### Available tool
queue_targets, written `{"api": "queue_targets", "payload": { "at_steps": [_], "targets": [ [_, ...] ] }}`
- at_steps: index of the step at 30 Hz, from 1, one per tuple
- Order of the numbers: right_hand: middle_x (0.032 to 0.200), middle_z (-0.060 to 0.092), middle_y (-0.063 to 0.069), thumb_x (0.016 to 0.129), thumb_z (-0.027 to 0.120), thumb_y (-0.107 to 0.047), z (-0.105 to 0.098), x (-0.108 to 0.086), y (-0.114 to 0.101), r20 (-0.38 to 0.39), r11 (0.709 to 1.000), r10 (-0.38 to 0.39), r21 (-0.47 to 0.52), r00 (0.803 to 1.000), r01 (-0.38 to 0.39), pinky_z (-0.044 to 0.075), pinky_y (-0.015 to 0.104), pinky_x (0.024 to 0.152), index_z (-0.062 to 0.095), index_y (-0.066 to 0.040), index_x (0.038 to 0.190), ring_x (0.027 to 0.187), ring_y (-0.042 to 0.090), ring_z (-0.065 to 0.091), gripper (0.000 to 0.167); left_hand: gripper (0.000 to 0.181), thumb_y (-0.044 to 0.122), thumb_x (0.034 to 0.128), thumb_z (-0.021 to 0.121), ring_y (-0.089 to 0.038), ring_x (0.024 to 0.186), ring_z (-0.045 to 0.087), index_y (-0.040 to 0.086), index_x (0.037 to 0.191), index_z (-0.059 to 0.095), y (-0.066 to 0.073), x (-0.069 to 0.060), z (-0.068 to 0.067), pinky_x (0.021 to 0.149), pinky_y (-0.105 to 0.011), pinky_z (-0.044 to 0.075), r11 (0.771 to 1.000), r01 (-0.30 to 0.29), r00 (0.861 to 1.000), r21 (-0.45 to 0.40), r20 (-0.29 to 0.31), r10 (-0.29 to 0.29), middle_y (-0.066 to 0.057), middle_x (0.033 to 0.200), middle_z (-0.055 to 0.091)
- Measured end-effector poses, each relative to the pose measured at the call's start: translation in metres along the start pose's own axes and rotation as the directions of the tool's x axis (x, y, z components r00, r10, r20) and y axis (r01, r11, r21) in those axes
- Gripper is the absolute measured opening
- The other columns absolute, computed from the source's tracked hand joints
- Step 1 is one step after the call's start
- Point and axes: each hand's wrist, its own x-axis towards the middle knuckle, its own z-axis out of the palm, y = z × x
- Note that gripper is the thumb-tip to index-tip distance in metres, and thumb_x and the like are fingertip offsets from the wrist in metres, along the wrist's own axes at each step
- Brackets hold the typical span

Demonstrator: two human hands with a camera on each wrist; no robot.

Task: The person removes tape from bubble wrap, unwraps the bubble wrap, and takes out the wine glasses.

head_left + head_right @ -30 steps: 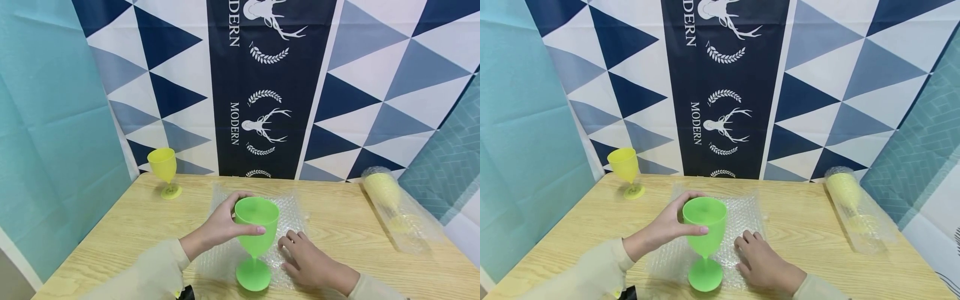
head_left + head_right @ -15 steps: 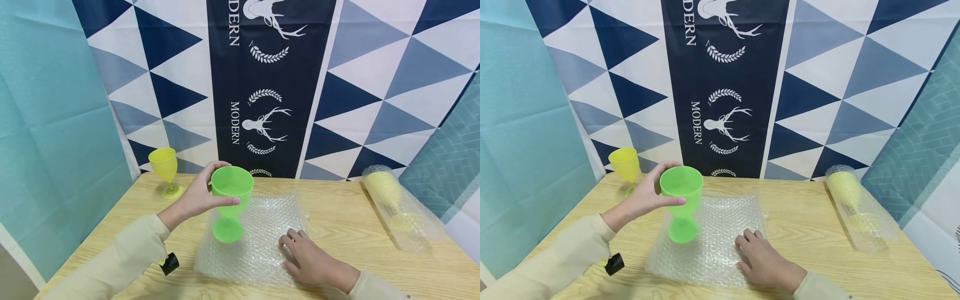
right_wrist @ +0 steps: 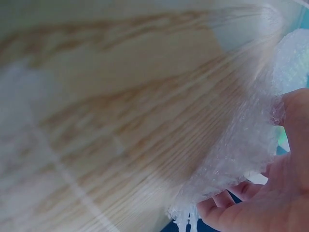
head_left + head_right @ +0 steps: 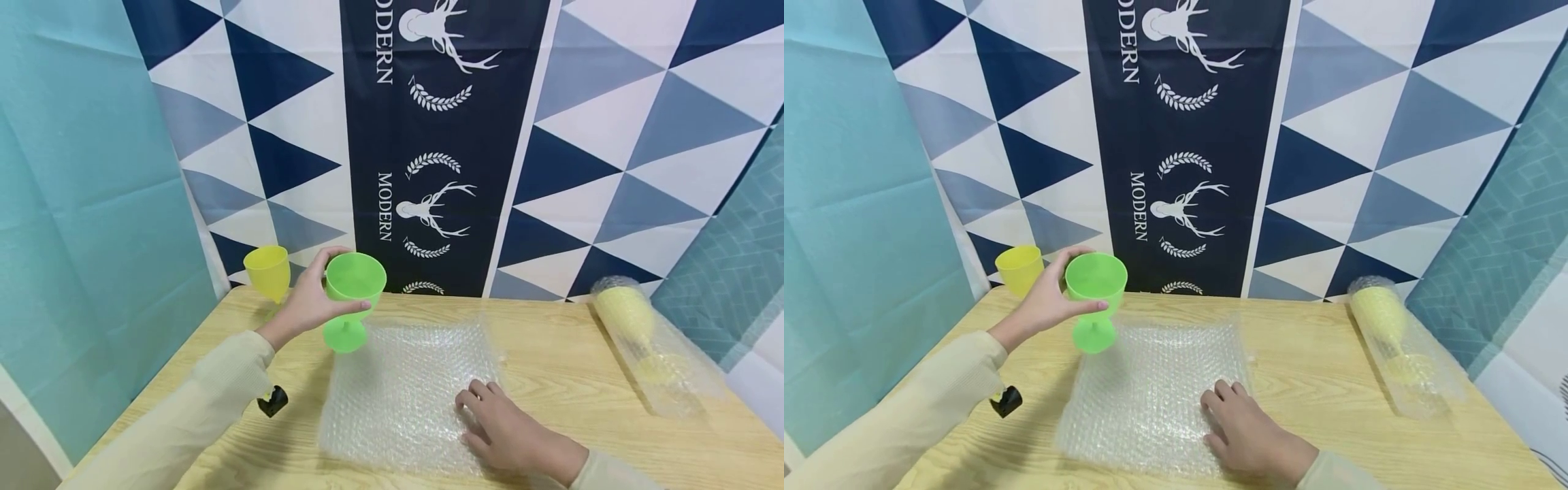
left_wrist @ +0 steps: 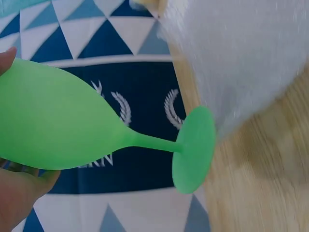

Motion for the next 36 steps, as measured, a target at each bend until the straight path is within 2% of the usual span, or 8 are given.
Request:
{"api": "queue_targets", "payload": {
  "at_steps": [4, 8, 19, 27, 33, 36],
  "targets": [
    [0.101, 0.05, -0.009, 0.086, 0.067, -0.028, 0.0, -0.001, -0.001, 0.01, 1.0, 0.007, 0.015, 1.0, -0.008, 0.034, 0.019, 0.068, 0.055, -0.019, 0.111, 0.084, 0.008, 0.037, 0.029, 0.09, 0.027, 0.0684, 0.086, -0.029, 0.117, 0.055, 0.017, 0.141, 0.035, -0.017, 0.01, -0.001, 0.095, -0.047, 0.051, 1.0, 0.008, 0.999, 0.021, -0.041, -0.007, -0.006, 0.139, 0.047],
    [0.102, 0.05, -0.009, 0.086, 0.067, -0.028, -0.001, -0.001, -0.001, 0.011, 1.0, 0.01, 0.016, 1.0, -0.01, 0.035, 0.02, 0.068, 0.055, -0.019, 0.111, 0.085, 0.007, 0.037, 0.029, 0.091, 0.028, 0.0702, 0.085, -0.031, 0.122, 0.053, 0.016, 0.143, 0.032, -0.034, 0.021, 0.0, 0.098, -0.048, 0.05, 0.999, 0.052, 0.995, 0.016, -0.091, -0.051, -0.009, 0.142, 0.044],
    [0.105, 0.051, -0.009, 0.087, 0.067, -0.032, 0.001, -0.001, 0.002, 0.022, 1.0, 0.018, 0.021, 1.0, -0.019, 0.037, 0.022, 0.069, 0.056, -0.02, 0.112, 0.087, 0.007, 0.038, 0.03, 0.093, 0.03, 0.0721, 0.084, -0.032, 0.13, 0.044, 0.012, 0.144, 0.028, -0.075, 0.038, 0.007, 0.107, -0.05, 0.043, 0.987, 0.152, 0.964, -0.06, -0.21, -0.161, -0.012, 0.144, 0.041],
    [0.106, 0.051, -0.009, 0.088, 0.066, -0.033, 0.002, 0.001, 0.003, 0.036, 1.0, 0.019, 0.024, 0.999, -0.02, 0.036, 0.021, 0.069, 0.055, -0.02, 0.112, 0.087, 0.007, 0.038, 0.029, 0.094, 0.031, 0.0725, 0.084, -0.03, 0.131, 0.043, 0.01, 0.145, 0.028, -0.096, 0.04, 0.012, 0.109, -0.048, 0.04, 0.977, 0.19, 0.942, -0.091, -0.264, -0.208, -0.012, 0.145, 0.04],
    [0.105, 0.05, -0.009, 0.087, 0.067, -0.031, 0.003, -0.001, 0.003, 0.022, 1.0, 0.016, 0.02, 1.0, -0.016, 0.037, 0.022, 0.07, 0.055, -0.02, 0.112, 0.087, 0.007, 0.038, 0.03, 0.092, 0.033, 0.0745, 0.081, -0.031, 0.129, 0.045, 0.011, 0.145, 0.027, -0.104, 0.046, 0.014, 0.107, -0.049, 0.043, 0.966, 0.218, 0.927, -0.137, -0.281, -0.249, -0.012, 0.144, 0.041],
    [0.105, 0.05, -0.009, 0.087, 0.067, -0.031, 0.003, -0.001, 0.003, 0.012, 1.0, 0.009, 0.018, 1.0, -0.009, 0.037, 0.022, 0.07, 0.055, -0.02, 0.112, 0.087, 0.007, 0.038, 0.03, 0.09, 0.033, 0.0755, 0.081, -0.031, 0.127, 0.047, 0.012, 0.144, 0.028, -0.109, 0.048, 0.012, 0.107, -0.048, 0.044, 0.956, 0.236, 0.913, -0.175, -0.297, -0.28, -0.012, 0.142, 0.042]
  ]
}}
